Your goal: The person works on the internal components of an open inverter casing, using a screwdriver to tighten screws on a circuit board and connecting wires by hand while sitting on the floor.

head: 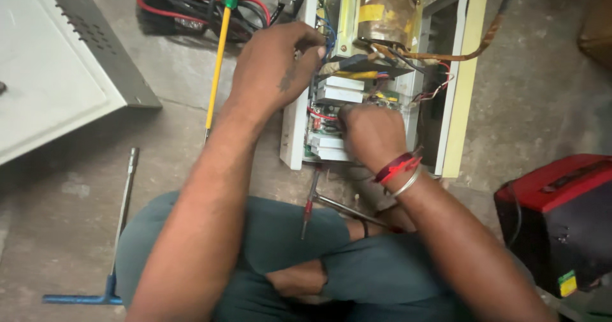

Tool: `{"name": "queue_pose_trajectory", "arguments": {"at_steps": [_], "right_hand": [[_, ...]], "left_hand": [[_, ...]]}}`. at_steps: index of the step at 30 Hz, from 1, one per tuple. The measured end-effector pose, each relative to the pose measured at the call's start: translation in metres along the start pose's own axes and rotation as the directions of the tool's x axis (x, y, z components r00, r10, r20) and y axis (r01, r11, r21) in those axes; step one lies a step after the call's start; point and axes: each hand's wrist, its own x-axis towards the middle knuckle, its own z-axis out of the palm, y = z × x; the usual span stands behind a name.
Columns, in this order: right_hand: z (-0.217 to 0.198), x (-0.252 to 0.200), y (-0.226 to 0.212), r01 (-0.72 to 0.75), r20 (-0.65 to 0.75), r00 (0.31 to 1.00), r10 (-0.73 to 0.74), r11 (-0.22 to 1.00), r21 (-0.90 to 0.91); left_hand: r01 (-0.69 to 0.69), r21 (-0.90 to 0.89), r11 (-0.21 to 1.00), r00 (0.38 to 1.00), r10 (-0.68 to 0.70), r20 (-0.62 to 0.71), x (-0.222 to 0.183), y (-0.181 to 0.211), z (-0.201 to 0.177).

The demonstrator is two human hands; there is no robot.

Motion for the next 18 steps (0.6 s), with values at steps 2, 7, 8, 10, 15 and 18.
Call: {"name": "queue_pose_trajectory", "arguments": {"at_steps": [2, 7, 8, 10, 15, 18], "right_hand": [[-0.006, -0.001, 0.001, 0.026, -0.01, 1.0, -0.026, 1.0, 0.002], [-0.06, 0.001, -0.006, 0.039, -0.238, 0.971, -0.02, 0.996, 0.077], [-0.066, 0.004, -0.009, 0.077, -0.287, 0.957, -0.049, 0.993, 0.087], [-0.074, 0.009, -0.013, 0.143, -0.384, 0.919, -0.095, 0.985, 0.099], [-0.061, -0.007, -0.028, 0.104, -0.464, 0.884, 0.052, 0.947, 0.303], [-0.044, -0.015, -0.025, 0.016, -0.338, 0.936, 0.099, 0.946, 0.323]], "left_hand": [[0.054, 0.013, 0.998, 0.998, -0.054, 0.026, 0.001, 0.001, 0.001], [-0.023, 0.169, 0.985, 0.99, -0.001, 0.144, -0.002, 0.013, -0.002], [-0.105, 0.205, 0.973, 0.982, 0.069, 0.177, -0.003, 0.015, 0.0], [-0.193, 0.242, 0.951, 0.967, 0.142, 0.213, -0.005, 0.016, 0.012], [-0.146, 0.249, 0.957, 0.988, 0.128, 0.087, -0.004, -0.003, 0.035], [-0.16, 0.15, 0.976, 0.986, 0.165, -0.024, -0.001, -0.02, 0.026]]}}
